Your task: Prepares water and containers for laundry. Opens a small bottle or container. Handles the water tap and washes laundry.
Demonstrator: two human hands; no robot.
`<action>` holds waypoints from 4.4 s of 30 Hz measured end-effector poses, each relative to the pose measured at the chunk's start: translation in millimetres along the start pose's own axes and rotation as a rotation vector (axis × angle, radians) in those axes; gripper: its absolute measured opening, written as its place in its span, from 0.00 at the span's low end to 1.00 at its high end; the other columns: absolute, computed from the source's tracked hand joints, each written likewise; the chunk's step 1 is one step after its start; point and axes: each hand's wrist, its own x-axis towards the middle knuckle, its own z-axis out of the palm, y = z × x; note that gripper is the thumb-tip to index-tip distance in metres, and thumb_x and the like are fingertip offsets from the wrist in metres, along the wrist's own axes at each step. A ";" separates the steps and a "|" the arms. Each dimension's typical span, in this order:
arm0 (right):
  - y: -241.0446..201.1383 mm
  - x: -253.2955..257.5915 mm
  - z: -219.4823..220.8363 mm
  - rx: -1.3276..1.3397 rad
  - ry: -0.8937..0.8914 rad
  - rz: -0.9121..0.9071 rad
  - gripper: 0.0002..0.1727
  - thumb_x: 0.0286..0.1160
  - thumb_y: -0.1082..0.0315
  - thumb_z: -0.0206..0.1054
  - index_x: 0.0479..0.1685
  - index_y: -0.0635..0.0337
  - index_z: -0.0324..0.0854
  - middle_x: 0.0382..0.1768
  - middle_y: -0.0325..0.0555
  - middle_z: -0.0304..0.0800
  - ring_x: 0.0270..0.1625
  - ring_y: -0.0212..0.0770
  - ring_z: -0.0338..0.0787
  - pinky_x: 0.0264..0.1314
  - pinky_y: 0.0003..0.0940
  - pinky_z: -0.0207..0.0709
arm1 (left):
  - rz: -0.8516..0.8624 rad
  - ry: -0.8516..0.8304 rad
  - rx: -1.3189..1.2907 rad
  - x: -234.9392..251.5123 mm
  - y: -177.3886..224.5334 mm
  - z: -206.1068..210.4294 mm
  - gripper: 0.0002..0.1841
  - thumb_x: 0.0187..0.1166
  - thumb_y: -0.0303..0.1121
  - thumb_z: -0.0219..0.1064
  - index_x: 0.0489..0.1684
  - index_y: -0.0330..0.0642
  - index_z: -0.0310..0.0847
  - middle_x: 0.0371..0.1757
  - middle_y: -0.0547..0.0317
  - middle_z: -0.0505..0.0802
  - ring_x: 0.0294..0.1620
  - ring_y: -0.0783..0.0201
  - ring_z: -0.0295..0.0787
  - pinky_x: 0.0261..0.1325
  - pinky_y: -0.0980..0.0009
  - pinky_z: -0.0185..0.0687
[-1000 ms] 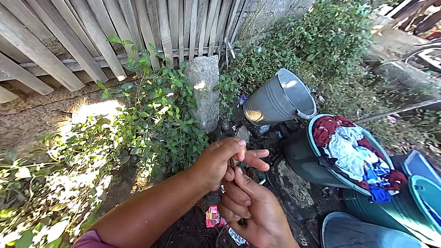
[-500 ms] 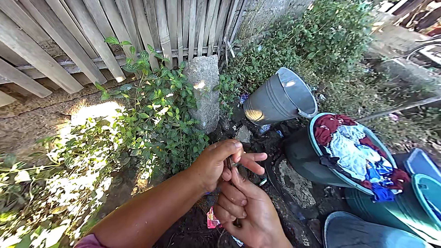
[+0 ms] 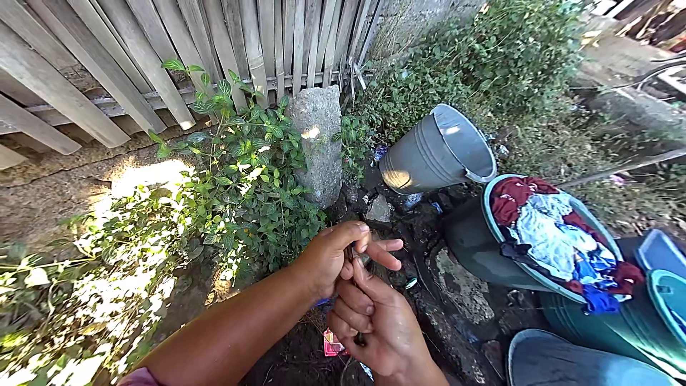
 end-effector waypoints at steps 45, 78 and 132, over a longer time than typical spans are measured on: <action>-15.3 -11.9 -50.9 -1.486 0.157 -0.915 0.21 0.93 0.52 0.53 0.52 0.58 0.87 0.38 0.29 0.92 0.42 0.11 0.85 0.49 0.11 0.80 | 0.282 0.087 0.600 -16.5 -10.5 24.9 0.06 0.83 0.25 0.64 0.46 0.30 0.84 0.46 0.57 0.95 0.61 0.71 0.91 0.80 0.65 0.76; -39.0 -24.5 -35.9 -1.777 0.243 -0.975 0.19 0.91 0.56 0.56 0.59 0.60 0.87 0.46 0.39 0.92 0.39 0.17 0.85 0.45 0.12 0.79 | -0.004 0.078 -0.206 -2.7 -1.4 12.2 0.26 0.95 0.46 0.38 0.46 0.40 0.83 0.53 0.43 0.95 0.63 0.53 0.92 0.74 0.60 0.80; -19.9 -36.1 -18.9 -0.771 -0.076 -0.335 0.11 0.90 0.52 0.58 0.47 0.43 0.84 0.20 0.19 0.67 0.19 0.14 0.63 0.21 0.12 0.59 | 0.390 -0.287 0.364 -12.4 -13.0 14.0 0.10 0.91 0.31 0.48 0.45 0.38 0.75 0.53 0.48 0.96 0.74 0.57 0.85 0.93 0.52 0.52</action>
